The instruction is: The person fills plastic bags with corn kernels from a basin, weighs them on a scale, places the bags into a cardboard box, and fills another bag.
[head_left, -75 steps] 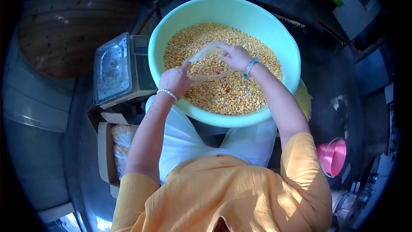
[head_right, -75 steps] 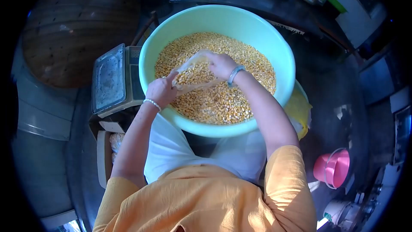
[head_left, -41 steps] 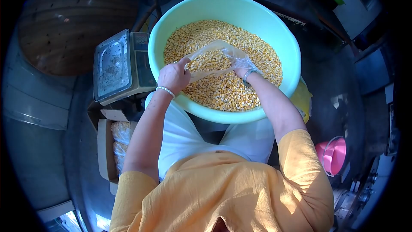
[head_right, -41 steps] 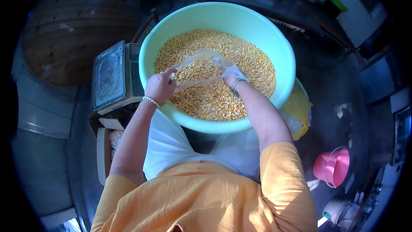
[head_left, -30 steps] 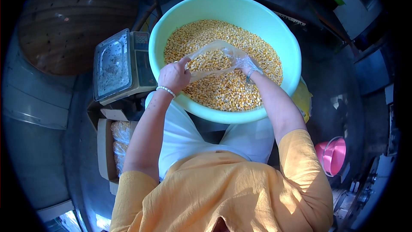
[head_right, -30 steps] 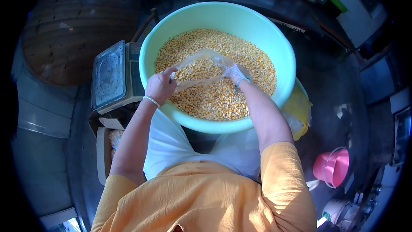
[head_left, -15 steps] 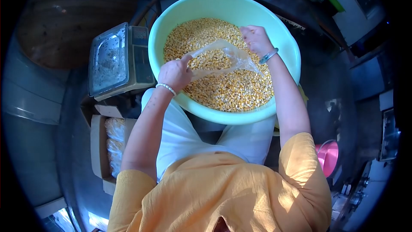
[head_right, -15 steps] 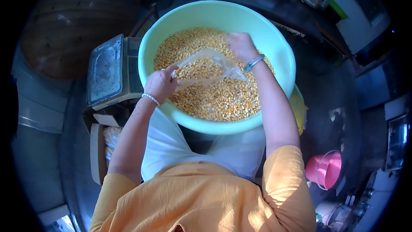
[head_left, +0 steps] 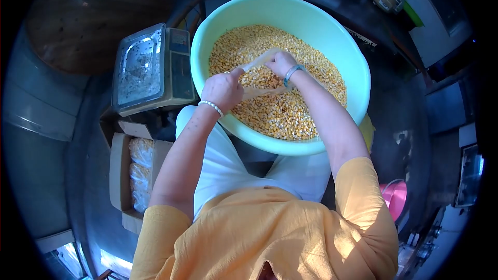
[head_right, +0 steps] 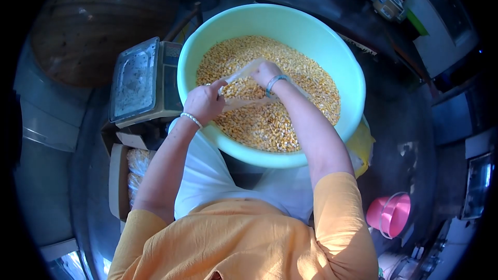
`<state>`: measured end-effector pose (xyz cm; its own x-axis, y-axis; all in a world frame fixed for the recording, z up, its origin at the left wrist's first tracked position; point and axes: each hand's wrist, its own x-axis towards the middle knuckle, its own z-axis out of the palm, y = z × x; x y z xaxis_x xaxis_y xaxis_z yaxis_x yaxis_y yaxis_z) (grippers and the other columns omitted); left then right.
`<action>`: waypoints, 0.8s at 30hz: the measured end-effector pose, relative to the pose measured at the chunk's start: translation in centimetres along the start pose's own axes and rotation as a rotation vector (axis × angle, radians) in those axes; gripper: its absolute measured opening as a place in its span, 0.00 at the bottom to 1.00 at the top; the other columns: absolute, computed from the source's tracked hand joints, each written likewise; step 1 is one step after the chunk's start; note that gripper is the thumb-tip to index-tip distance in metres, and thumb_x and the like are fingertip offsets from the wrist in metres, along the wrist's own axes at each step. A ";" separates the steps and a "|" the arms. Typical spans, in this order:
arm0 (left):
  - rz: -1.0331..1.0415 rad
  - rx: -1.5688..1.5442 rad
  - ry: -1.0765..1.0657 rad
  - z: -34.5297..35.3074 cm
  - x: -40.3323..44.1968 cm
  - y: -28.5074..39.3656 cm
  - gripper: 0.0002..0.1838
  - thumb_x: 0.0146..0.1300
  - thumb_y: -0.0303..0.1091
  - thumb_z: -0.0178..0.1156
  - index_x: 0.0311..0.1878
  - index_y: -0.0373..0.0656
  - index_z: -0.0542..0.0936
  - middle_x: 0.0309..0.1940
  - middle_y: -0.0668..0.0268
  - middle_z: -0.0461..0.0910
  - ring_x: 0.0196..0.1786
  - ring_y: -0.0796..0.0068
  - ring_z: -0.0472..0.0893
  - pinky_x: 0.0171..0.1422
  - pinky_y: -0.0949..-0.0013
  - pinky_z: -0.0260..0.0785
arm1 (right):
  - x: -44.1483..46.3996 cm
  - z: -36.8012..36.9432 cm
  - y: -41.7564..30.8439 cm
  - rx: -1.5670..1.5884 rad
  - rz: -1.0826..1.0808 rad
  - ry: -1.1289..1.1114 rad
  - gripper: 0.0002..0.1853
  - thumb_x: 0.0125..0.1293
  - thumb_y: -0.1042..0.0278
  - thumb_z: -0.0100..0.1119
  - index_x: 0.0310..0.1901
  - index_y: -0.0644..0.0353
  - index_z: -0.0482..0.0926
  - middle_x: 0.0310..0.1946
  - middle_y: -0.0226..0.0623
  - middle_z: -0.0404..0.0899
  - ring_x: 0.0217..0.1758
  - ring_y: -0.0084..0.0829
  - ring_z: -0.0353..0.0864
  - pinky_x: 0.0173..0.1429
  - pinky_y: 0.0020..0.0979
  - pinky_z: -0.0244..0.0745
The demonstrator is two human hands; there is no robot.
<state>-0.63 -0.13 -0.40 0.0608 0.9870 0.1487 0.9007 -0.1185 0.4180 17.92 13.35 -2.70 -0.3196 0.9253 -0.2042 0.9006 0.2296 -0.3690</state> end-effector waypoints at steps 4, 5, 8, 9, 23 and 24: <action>0.011 0.007 0.010 0.0 -0.1 0.1 0.17 0.52 0.31 0.55 0.48 0.50 0.77 0.21 0.55 0.78 0.28 0.56 0.79 0.36 0.56 0.72 | -0.9 -0.8 0.0 0.038 -0.089 0.067 0.15 0.59 0.56 0.55 0.34 0.60 0.82 0.33 0.47 0.81 0.36 0.42 0.81 0.48 0.35 0.74; 0.014 0.011 -0.004 -0.1 -0.1 0.1 0.16 0.53 0.31 0.54 0.47 0.49 0.77 0.22 0.55 0.79 0.29 0.56 0.80 0.37 0.56 0.72 | -1.1 -0.9 0.3 0.115 -0.141 0.103 0.14 0.59 0.59 0.54 0.35 0.60 0.82 0.32 0.46 0.81 0.34 0.40 0.81 0.45 0.34 0.75; 0.022 0.017 -0.031 -0.4 -0.1 0.2 0.15 0.53 0.32 0.53 0.46 0.48 0.76 0.25 0.54 0.80 0.30 0.55 0.80 0.37 0.55 0.72 | -2.7 -1.9 0.9 0.339 -0.271 0.274 0.10 0.59 0.67 0.53 0.35 0.61 0.82 0.29 0.43 0.82 0.29 0.34 0.82 0.37 0.30 0.77; 0.024 0.014 -0.031 -0.3 -0.1 0.2 0.15 0.53 0.32 0.53 0.46 0.48 0.76 0.25 0.54 0.80 0.30 0.55 0.80 0.38 0.55 0.72 | -4.3 -3.2 0.2 0.409 -0.294 0.372 0.09 0.59 0.70 0.52 0.36 0.61 0.82 0.28 0.41 0.82 0.27 0.31 0.82 0.34 0.28 0.77; -0.014 0.046 -0.069 -0.4 -0.1 0.7 0.17 0.52 0.33 0.55 0.48 0.49 0.76 0.25 0.54 0.80 0.32 0.55 0.80 0.39 0.55 0.72 | -3.0 1.6 16.6 0.017 0.328 0.288 0.12 0.56 0.64 0.55 0.41 0.54 0.81 0.41 0.45 0.80 0.45 0.41 0.80 0.50 0.38 0.74; -0.019 0.045 -0.070 -0.4 -0.1 0.7 0.17 0.52 0.33 0.55 0.48 0.49 0.76 0.25 0.54 0.80 0.32 0.55 0.80 0.39 0.55 0.72 | -2.6 2.0 16.3 -0.013 0.305 0.228 0.13 0.57 0.63 0.54 0.43 0.53 0.80 0.43 0.46 0.79 0.47 0.41 0.79 0.51 0.38 0.73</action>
<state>-0.16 -0.40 0.24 0.0722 0.9944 0.0776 0.9202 -0.0964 0.3794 32.83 14.05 -9.98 0.0365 0.9947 -0.0959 0.9483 -0.0648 -0.3108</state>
